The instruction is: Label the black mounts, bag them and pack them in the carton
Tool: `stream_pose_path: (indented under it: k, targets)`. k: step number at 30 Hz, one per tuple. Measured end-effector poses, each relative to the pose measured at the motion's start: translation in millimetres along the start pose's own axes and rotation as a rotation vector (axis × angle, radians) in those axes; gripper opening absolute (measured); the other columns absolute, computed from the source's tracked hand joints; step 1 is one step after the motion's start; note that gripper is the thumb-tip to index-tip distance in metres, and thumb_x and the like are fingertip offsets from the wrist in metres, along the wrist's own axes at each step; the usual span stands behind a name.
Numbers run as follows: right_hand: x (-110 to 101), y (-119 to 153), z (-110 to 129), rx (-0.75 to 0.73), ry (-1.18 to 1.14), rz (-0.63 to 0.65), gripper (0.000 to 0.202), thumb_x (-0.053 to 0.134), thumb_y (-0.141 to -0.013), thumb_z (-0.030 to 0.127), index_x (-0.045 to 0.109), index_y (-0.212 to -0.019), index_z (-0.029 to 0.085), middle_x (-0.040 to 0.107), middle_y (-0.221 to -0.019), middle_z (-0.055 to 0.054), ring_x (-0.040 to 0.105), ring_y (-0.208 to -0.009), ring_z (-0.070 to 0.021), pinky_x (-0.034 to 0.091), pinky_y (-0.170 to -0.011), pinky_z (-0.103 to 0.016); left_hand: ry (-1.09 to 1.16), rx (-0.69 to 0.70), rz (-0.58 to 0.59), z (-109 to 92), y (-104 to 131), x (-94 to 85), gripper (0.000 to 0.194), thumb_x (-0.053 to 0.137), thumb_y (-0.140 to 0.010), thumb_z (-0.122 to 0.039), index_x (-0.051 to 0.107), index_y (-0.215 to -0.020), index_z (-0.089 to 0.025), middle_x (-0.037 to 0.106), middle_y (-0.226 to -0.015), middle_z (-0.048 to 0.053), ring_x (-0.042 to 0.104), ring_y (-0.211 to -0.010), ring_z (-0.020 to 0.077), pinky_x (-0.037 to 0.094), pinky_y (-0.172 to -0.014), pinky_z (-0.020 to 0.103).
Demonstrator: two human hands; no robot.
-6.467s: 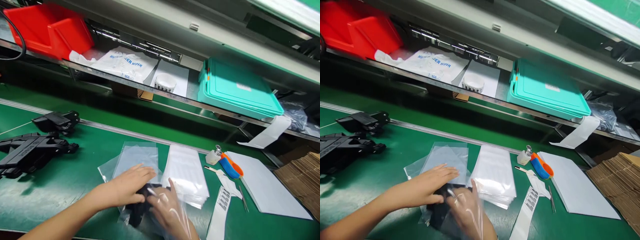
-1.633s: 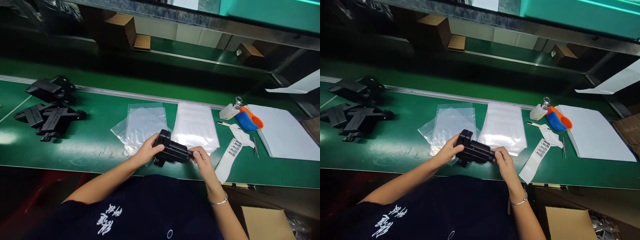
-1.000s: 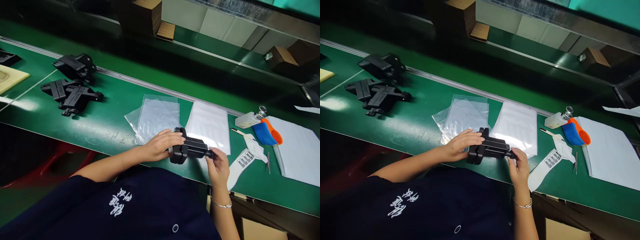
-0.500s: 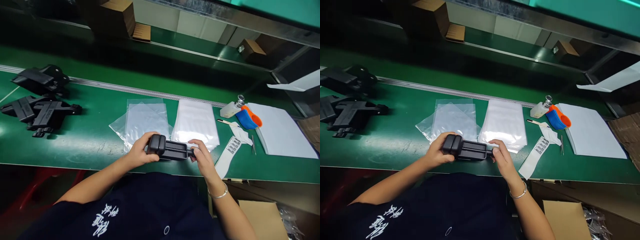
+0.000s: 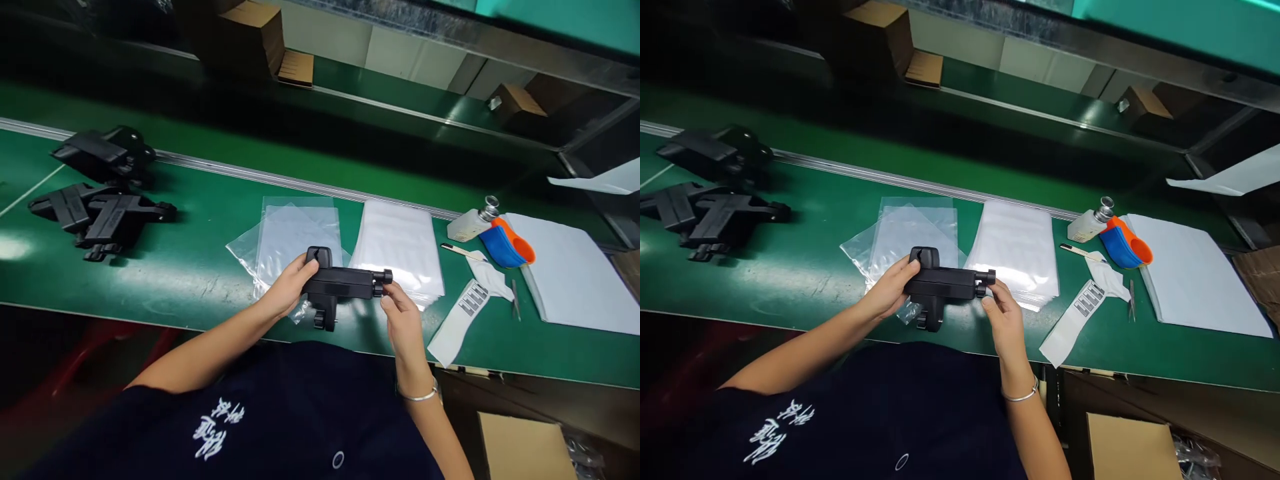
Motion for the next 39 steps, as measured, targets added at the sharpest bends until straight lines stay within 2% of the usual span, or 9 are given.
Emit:
stream_pose_path:
  k: [4,8,14,19,25,29,34,37,39]
  targets:
    - [5,-3,-18,0.064,-0.208,-0.209,0.026,0.074,-0.079,0.041,0.070,-0.097,0.024,0.070,-0.103,-0.004,0.064,-0.099,-0.0204,0.047,-0.097,-0.042,-0.024,0.031,0.034,1,1,5.9,0.057,0.073,-0.070,-0.061,0.064,-0.102,-0.015,0.066,-0.094,0.004,0.059,-0.090,0.0185,0.046,-0.080,0.028]
    - [9,-6,-16,-0.017,-0.198,-0.304,0.028,0.063,-0.086,0.049,0.065,-0.093,0.022,0.068,-0.091,-0.003,0.063,-0.087,-0.0183,0.050,-0.085,-0.037,-0.111,0.164,0.100,-3,3,13.2,0.059,0.070,-0.074,-0.063,0.061,-0.110,-0.016,0.066,-0.108,0.007,0.059,-0.100,0.0222,0.045,-0.085,0.030]
    - [-1,-13,-10,-0.007,-0.059,-0.211,0.038,0.064,-0.085,0.051,0.066,-0.106,0.020,0.068,-0.108,-0.009,0.063,-0.102,-0.0230,0.047,-0.095,-0.042,-0.147,0.238,0.130,-9,3,19.1,0.061,0.064,-0.079,-0.064,0.056,-0.116,-0.016,0.065,-0.113,0.010,0.058,-0.109,0.0273,0.046,-0.089,0.033]
    - [-10,-16,-19,0.037,-0.075,-0.249,0.036,0.064,-0.083,0.054,0.068,-0.088,0.018,0.071,-0.091,-0.008,0.065,-0.091,-0.0228,0.049,-0.091,-0.043,-0.158,0.258,0.177,-9,2,22.6,0.065,0.066,-0.078,-0.063,0.053,-0.122,-0.016,0.065,-0.114,0.010,0.059,-0.109,0.0267,0.046,-0.089,0.033]
    - [-9,-15,-16,0.023,-0.054,-0.186,0.037,0.070,-0.079,0.050,0.069,-0.099,0.019,0.072,-0.097,-0.007,0.065,-0.092,-0.0228,0.047,-0.091,-0.041,-0.147,0.238,0.146,-9,0,21.0,0.063,0.065,-0.079,-0.064,0.054,-0.117,-0.015,0.066,-0.112,0.011,0.060,-0.108,0.0265,0.046,-0.087,0.032]
    - [-13,-16,-15,0.049,0.150,-0.232,0.043,0.061,-0.084,0.059,0.070,-0.085,0.017,0.071,-0.082,-0.007,0.063,-0.083,-0.0233,0.049,-0.084,-0.040,-0.141,0.217,0.159,-9,-2,20.9,0.063,0.064,-0.080,-0.064,0.054,-0.119,-0.015,0.066,-0.111,0.011,0.060,-0.108,0.0269,0.046,-0.087,0.033]
    - [-14,-18,-17,0.041,-0.002,-0.180,0.041,0.071,-0.077,0.054,0.071,-0.097,0.017,0.072,-0.094,-0.008,0.064,-0.094,-0.0249,0.047,-0.091,-0.043,-0.127,0.236,0.126,-10,-3,18.5,0.062,0.065,-0.079,-0.064,0.057,-0.116,-0.016,0.066,-0.113,0.011,0.060,-0.108,0.0269,0.046,-0.088,0.033]
    - [-18,-19,-17,0.081,0.097,-0.219,0.039,0.069,-0.078,0.055,0.072,-0.087,0.017,0.073,-0.088,-0.007,0.065,-0.087,-0.0242,0.048,-0.088,-0.042,-0.151,0.244,0.144,-8,-3,18.5,0.061,0.065,-0.080,-0.062,0.056,-0.118,-0.016,0.067,-0.110,0.010,0.061,-0.105,0.0257,0.046,-0.087,0.033]
    - [-17,-19,-16,0.063,0.161,-0.154,0.041,0.065,-0.081,0.057,0.072,-0.090,0.017,0.073,-0.091,-0.007,0.065,-0.091,-0.0252,0.048,-0.088,-0.041,-0.145,0.192,0.112,-5,-5,16.7,0.062,0.063,-0.079,-0.065,0.057,-0.116,-0.015,0.067,-0.106,0.009,0.062,-0.099,0.0244,0.046,-0.082,0.032]
Point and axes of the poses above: each hand's wrist, its own y-axis away from the middle knuckle, its own x-axis out of the palm, z = x × y, the point moved 3 cm from there along -y, towards the middle knuckle
